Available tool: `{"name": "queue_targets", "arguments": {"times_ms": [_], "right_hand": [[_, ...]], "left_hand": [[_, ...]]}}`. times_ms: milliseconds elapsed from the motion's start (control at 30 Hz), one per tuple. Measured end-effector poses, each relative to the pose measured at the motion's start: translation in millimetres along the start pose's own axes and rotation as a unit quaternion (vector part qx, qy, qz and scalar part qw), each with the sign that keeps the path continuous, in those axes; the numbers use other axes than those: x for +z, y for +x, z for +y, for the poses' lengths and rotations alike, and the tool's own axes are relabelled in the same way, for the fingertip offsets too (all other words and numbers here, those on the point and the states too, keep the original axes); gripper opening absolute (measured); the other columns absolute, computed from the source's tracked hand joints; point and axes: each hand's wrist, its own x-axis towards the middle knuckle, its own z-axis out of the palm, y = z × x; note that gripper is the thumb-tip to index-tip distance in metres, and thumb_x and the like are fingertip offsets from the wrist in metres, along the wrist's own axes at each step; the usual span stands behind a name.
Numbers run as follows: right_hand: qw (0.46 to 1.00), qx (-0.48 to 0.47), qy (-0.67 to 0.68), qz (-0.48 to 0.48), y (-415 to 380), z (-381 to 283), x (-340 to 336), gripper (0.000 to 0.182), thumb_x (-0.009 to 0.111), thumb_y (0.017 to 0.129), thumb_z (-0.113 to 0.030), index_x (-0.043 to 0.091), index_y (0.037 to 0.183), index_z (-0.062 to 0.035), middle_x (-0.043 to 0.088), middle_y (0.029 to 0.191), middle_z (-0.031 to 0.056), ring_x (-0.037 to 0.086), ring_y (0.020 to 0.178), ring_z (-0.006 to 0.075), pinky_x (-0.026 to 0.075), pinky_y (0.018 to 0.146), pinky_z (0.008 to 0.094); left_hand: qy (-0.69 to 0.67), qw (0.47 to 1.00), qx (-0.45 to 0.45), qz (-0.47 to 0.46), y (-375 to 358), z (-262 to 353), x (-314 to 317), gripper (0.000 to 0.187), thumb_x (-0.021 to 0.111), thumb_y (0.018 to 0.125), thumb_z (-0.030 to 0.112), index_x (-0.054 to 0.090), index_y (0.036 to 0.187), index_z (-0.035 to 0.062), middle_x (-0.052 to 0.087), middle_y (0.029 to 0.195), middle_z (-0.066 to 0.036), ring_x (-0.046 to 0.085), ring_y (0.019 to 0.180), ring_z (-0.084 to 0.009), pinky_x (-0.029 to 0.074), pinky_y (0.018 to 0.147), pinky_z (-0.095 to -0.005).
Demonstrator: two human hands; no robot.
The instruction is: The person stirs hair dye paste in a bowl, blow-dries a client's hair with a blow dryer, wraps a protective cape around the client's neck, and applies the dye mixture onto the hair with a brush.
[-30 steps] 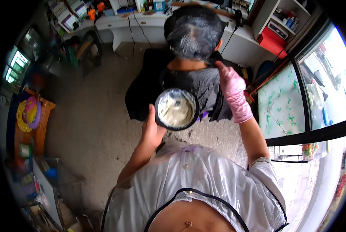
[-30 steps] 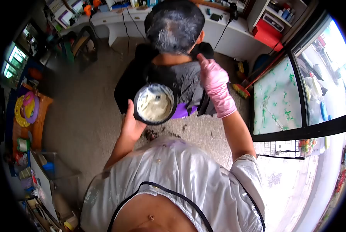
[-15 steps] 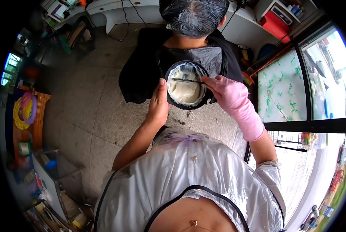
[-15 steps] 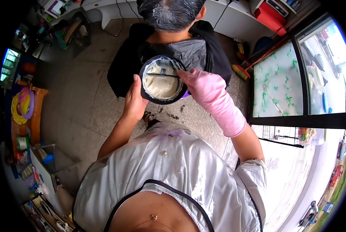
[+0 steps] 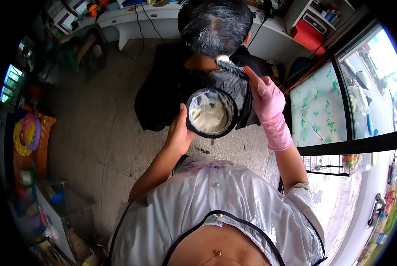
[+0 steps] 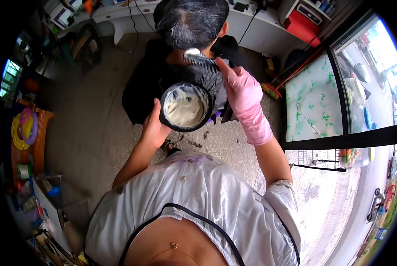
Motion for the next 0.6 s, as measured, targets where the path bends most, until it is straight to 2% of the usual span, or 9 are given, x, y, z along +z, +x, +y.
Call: {"name": "queue_targets", "arguments": {"times_ms": [33, 100, 167, 233, 300, 367, 400, 467, 600], "right_hand": [[0.997, 0.05, 0.049, -0.014, 7.7, 1.6, 3.2, 0.032, 0.062, 0.077, -0.008, 0.062, 0.108, -0.0116, 0.055, 0.07, 0.0059, 0.056, 0.06, 0.0238, 0.045, 0.053, 0.0294], [0.966, 0.087, 0.24, -0.032, 17.0, 22.8, 34.0, 0.028, 0.056, 0.083, 0.001, 0.059, 0.11, -0.0043, 0.056, 0.076, 0.0001, 0.051, 0.06, 0.0099, 0.043, 0.056, 0.023], [0.94, 0.093, 0.329, -0.019, 24.9, 33.5, 58.6, 0.024, 0.053, 0.086, 0.0, 0.056, 0.11, 0.0026, 0.056, 0.081, 0.001, 0.048, 0.064, 0.0054, 0.041, 0.06, 0.0193], [0.847, 0.252, 0.462, -0.072, 32.2, 46.7, 67.6, 0.024, 0.051, 0.088, -0.002, 0.054, 0.111, 0.0037, 0.056, 0.078, 0.0004, 0.049, 0.064, 0.0059, 0.04, 0.06, 0.0172], [0.839, 0.267, 0.474, -0.014, 25.8, 51.3, 66.2, 0.025, 0.054, 0.089, -0.009, 0.054, 0.11, 0.004, 0.055, 0.072, -0.0029, 0.047, 0.06, 0.0031, 0.037, 0.054, 0.0157], [0.782, 0.31, 0.54, -0.039, 21.8, 60.0, 58.9, 0.021, 0.054, 0.088, -0.005, 0.058, 0.106, 0.0051, 0.057, 0.073, -0.0017, 0.047, 0.058, 0.0044, 0.039, 0.056, 0.0171], [0.781, 0.313, 0.539, -0.04, 24.1, 52.2, 50.4, 0.021, 0.054, 0.088, -0.005, 0.058, 0.106, 0.0051, 0.057, 0.073, -0.0017, 0.047, 0.058, 0.0044, 0.039, 0.056, 0.0171], [0.85, 0.271, 0.448, -0.064, 31.6, 28.3, 37.1, 0.021, 0.054, 0.089, -0.008, 0.058, 0.106, 0.0033, 0.056, 0.071, -0.0016, 0.047, 0.058, 0.0049, 0.039, 0.055, 0.018], [0.81, 0.314, 0.494, -0.037, 52.8, 25.8, 49.3, 0.019, 0.053, 0.09, -0.008, 0.058, 0.104, 0.0027, 0.057, 0.073, -0.0009, 0.047, 0.057, 0.0053, 0.041, 0.057, 0.0184]], "left_hand": [[0.002, 1.0, 0.002, -0.005, 2.1, -2.4, -2.3, 0.058, 0.04, 0.091, 0.049, 0.044, 0.122, 0.0006, 0.051, 0.121, -0.011, 0.049, 0.112, -0.021, 0.039, 0.097, -0.0359], [-0.002, 1.0, -0.013, -0.014, 3.4, -5.0, -3.7, 0.058, 0.041, 0.09, 0.049, 0.042, 0.125, 0.0027, 0.048, 0.126, -0.009, 0.046, 0.116, -0.0209, 0.037, 0.098, -0.0366], [0.011, 1.0, -0.003, 0.002, 2.0, -3.9, 0.8, 0.058, 0.041, 0.09, 0.049, 0.042, 0.125, 0.0027, 0.048, 0.126, -0.009, 0.047, 0.115, -0.0211, 0.038, 0.098, -0.0368], [-0.008, 1.0, -0.023, 0.013, 1.5, -3.3, 0.6, 0.058, 0.041, 0.089, 0.05, 0.044, 0.122, 0.0014, 0.051, 0.121, -0.011, 0.05, 0.112, -0.0212, 0.04, 0.096, -0.036], [-0.01, 0.999, -0.031, 0.025, -1.6, -1.0, 2.6, 0.058, 0.041, 0.09, 0.05, 0.044, 0.122, 0.0015, 0.051, 0.121, -0.01, 0.049, 0.112, -0.0212, 0.039, 0.096, -0.0357], [-0.016, 0.999, -0.026, 0.013, -4.3, -1.0, 1.9, 0.058, 0.04, 0.09, 0.049, 0.043, 0.123, 0.0013, 0.051, 0.122, -0.01, 0.049, 0.113, -0.0209, 0.039, 0.097, -0.0354], [-0.025, 1.0, -0.014, -0.005, -2.3, -2.8, -1.9, 0.058, 0.04, 0.09, 0.049, 0.043, 0.123, 0.0008, 0.05, 0.122, -0.01, 0.049, 0.113, -0.0207, 0.039, 0.097, -0.0352], [-0.022, 1.0, -0.019, -0.011, -1.6, -3.9, -3.6, 0.058, 0.039, 0.091, 0.049, 0.043, 0.124, 0.0005, 0.05, 0.123, -0.01, 0.049, 0.113, -0.0207, 0.039, 0.097, -0.0351], [-0.003, 1.0, -0.026, -0.015, -7.3, 3.7, 3.2, 0.059, 0.038, 0.091, 0.048, 0.042, 0.124, 0.0001, 0.049, 0.124, -0.011, 0.048, 0.114, -0.0211, 0.038, 0.098, -0.0356]]}}
